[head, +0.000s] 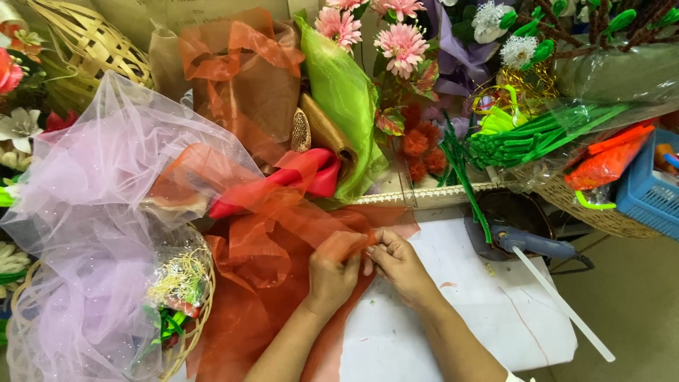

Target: The person folds a piece of orange tissue paper on a white work surface. They repeatedly pleat and adjust the paper by hand, creating a gathered decorative element. The workspace contains various craft supplies including artificial flowers, ribbons, and a hot glue gun.

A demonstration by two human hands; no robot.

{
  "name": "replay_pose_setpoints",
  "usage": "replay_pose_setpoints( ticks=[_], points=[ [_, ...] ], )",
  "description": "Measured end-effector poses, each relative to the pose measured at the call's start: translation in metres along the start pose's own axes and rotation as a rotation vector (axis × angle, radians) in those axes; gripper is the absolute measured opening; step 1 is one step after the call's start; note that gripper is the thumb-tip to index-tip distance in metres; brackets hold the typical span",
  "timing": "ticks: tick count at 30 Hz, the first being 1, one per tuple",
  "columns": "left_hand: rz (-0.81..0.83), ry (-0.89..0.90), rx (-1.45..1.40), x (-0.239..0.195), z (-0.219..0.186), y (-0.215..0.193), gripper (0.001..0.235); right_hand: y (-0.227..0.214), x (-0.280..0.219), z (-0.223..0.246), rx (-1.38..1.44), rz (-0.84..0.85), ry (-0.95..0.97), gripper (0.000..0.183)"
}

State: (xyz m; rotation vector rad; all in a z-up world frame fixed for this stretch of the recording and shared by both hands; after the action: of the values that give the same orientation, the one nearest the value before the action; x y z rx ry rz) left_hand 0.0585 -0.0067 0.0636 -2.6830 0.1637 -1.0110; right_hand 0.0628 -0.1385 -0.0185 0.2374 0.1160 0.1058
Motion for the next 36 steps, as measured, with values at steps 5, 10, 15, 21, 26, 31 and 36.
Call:
replay_pose_setpoints(
  ticks=[5, 10, 15, 21, 26, 31, 36],
  points=[
    [-0.011, 0.113, 0.202, -0.001, -0.015, 0.001, 0.012, 0.002, -0.001, 0.001, 0.011, 0.0, -0.026, 0.009],
    [-0.001, -0.124, -0.059, -0.003, 0.015, -0.004, 0.017, 0.004, -0.001, 0.002, -0.012, -0.003, -0.025, 0.008],
    [-0.058, -0.159, -0.052, 0.004, 0.016, -0.014, 0.013, 0.007, -0.002, 0.009, -0.259, 0.027, -0.092, 0.02],
    [-0.01, 0.006, 0.042, 0.004, 0.004, -0.01, 0.011, 0.006, -0.01, 0.03, -0.415, -0.013, -0.158, 0.018],
    [0.053, 0.152, 0.073, 0.002, -0.01, -0.003, 0.018, 0.002, -0.009, 0.024, -0.393, -0.022, -0.118, 0.011],
    [0.02, -0.102, -0.125, -0.001, 0.008, -0.002, 0.016, -0.003, 0.0, 0.003, -0.096, 0.032, -0.08, 0.018],
    [-0.004, -0.152, -0.173, 0.004, 0.001, -0.005, 0.016, 0.012, -0.008, 0.019, -0.094, 0.095, -0.019, 0.043]
  ],
)
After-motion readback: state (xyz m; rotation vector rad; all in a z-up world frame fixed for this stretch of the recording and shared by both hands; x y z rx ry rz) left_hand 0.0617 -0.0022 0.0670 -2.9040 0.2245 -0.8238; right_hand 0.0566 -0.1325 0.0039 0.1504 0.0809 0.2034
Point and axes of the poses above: each hand's wrist, its own x-axis towards the middle knuckle, its own y-axis out of the palm, z = x × y, the point moved 8 cm from there along x, towards the middle knuckle, and after that the axes turned 6 degrees about z, right-handed, at the moved point
